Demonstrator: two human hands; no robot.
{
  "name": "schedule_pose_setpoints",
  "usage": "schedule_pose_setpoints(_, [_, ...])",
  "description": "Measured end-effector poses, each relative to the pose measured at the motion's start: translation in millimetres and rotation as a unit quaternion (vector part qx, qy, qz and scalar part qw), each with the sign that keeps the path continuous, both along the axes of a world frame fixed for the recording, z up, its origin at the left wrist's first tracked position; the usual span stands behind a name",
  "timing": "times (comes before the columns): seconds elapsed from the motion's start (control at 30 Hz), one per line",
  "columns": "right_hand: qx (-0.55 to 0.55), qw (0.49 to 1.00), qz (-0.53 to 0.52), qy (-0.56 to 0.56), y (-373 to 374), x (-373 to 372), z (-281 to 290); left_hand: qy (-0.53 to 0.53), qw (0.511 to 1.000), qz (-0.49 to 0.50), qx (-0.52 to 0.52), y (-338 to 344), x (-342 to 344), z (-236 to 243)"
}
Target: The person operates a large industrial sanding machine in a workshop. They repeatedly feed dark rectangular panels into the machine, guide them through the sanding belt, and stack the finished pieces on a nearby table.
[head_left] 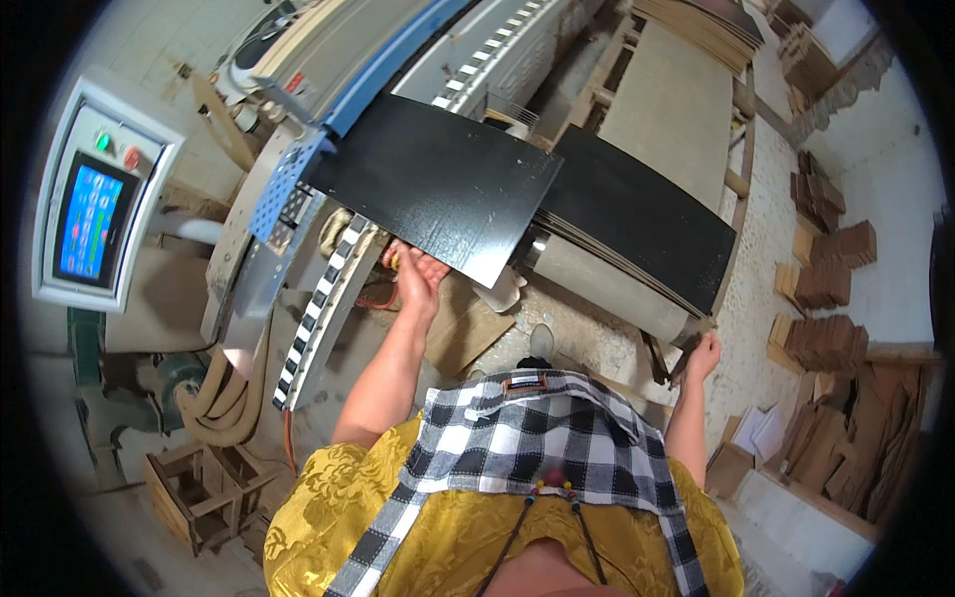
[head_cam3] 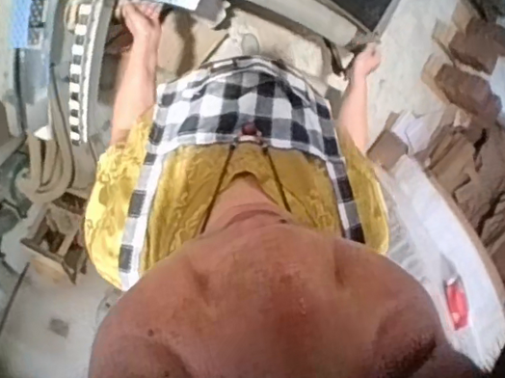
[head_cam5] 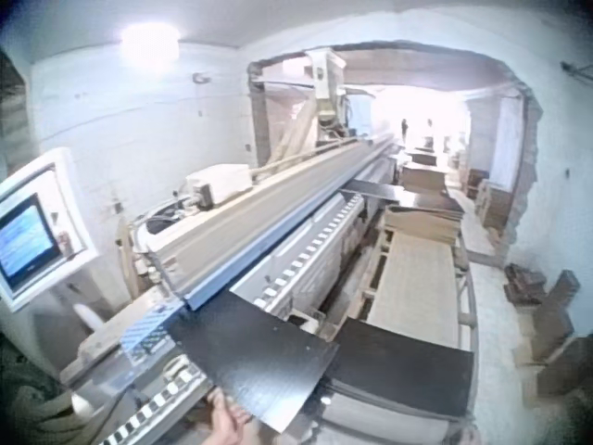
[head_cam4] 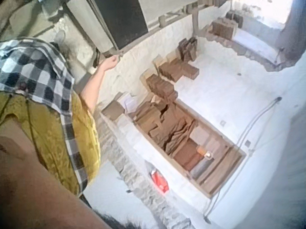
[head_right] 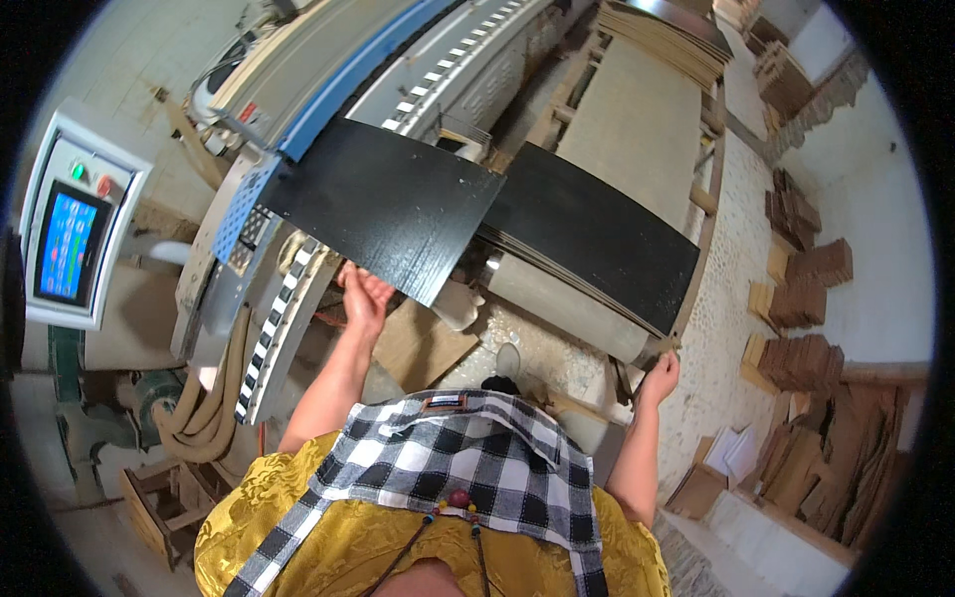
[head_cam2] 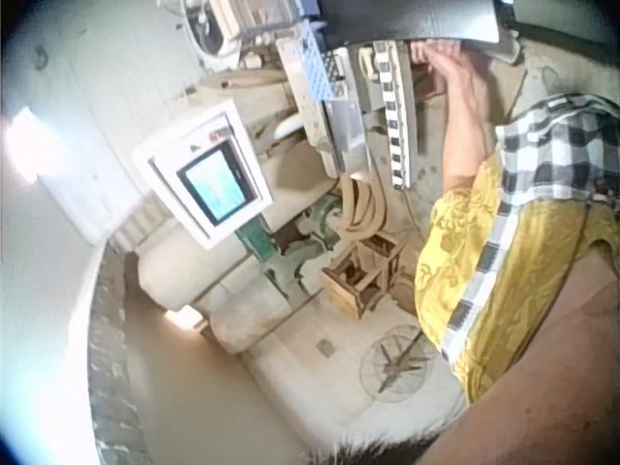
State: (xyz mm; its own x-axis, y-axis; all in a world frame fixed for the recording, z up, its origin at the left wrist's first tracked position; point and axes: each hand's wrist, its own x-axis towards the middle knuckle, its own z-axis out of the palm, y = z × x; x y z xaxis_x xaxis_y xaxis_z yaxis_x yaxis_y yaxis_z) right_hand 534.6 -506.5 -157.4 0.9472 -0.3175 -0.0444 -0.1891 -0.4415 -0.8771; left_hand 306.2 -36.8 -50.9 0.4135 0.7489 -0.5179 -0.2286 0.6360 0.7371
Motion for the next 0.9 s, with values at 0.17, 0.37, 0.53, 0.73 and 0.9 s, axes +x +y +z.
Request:
schedule_pose_setpoints(0.17, [-0.064, 0.997, 0.026, 0.021, -4, 41, -7, 0.169, 0.900, -0.270, 0.297, -11, 76, -138])
schedule_pose_setpoints(0.37, [-0.020, 0.993, 0.021, 0.115, 26, 72, 6, 0.304, 0.719, -0.433, 0.450, 5, 171, -139])
schedule_pose_setpoints(0.53, [-0.016, 0.984, 0.047, 0.172, 19, 75, -12, 0.362, 0.708, -0.483, 0.366, 0, 179, -82])
schedule_pose_setpoints(0.73, [0.029, 0.991, 0.053, 0.122, -17, 45, -30, 0.327, 0.753, -0.348, 0.453, -17, 118, -129])
schedule_pose_setpoints(0.9, [0.147, 0.946, -0.075, 0.279, -28, -24, 18, 0.284, 0.920, -0.209, 0.171, -42, 49, -125])
